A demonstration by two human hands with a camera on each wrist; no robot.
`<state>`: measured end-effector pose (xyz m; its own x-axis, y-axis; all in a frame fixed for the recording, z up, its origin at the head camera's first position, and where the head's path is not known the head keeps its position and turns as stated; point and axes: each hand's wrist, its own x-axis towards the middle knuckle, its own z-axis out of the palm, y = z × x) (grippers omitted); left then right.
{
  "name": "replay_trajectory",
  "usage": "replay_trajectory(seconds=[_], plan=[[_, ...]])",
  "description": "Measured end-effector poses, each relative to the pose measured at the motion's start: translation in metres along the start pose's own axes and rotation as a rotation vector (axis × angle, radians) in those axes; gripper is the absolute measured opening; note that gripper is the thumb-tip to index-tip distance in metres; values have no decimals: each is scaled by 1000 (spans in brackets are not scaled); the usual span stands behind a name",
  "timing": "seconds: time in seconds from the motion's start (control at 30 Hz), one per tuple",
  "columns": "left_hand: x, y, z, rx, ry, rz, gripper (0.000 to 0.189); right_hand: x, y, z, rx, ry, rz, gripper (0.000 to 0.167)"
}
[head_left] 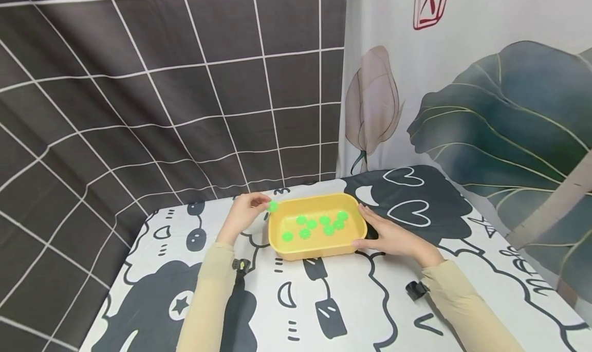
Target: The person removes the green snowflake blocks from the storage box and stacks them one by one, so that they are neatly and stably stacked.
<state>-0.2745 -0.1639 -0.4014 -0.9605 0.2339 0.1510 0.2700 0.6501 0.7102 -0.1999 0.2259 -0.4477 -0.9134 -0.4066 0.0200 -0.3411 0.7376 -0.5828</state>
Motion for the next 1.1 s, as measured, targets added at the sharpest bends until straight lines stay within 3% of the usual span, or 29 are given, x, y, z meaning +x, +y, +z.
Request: replay_trajectory(seconds=[0.3, 0.57, 0.73, 1.1], plan=[[-26, -33, -42, 60, 82, -82, 24, -2, 0, -1, 0, 5, 7, 110], [-58, -56, -77, 35, 164, -189, 28, -4, -2, -2, 1, 6, 22, 110], [-67, -67, -80, 26, 175, -247, 29, -4, -1, 0, -2, 3, 13, 110], [-74, -86, -66, 32, 165, -335, 27, -3, -3, 0, 11, -10, 8, 110]])
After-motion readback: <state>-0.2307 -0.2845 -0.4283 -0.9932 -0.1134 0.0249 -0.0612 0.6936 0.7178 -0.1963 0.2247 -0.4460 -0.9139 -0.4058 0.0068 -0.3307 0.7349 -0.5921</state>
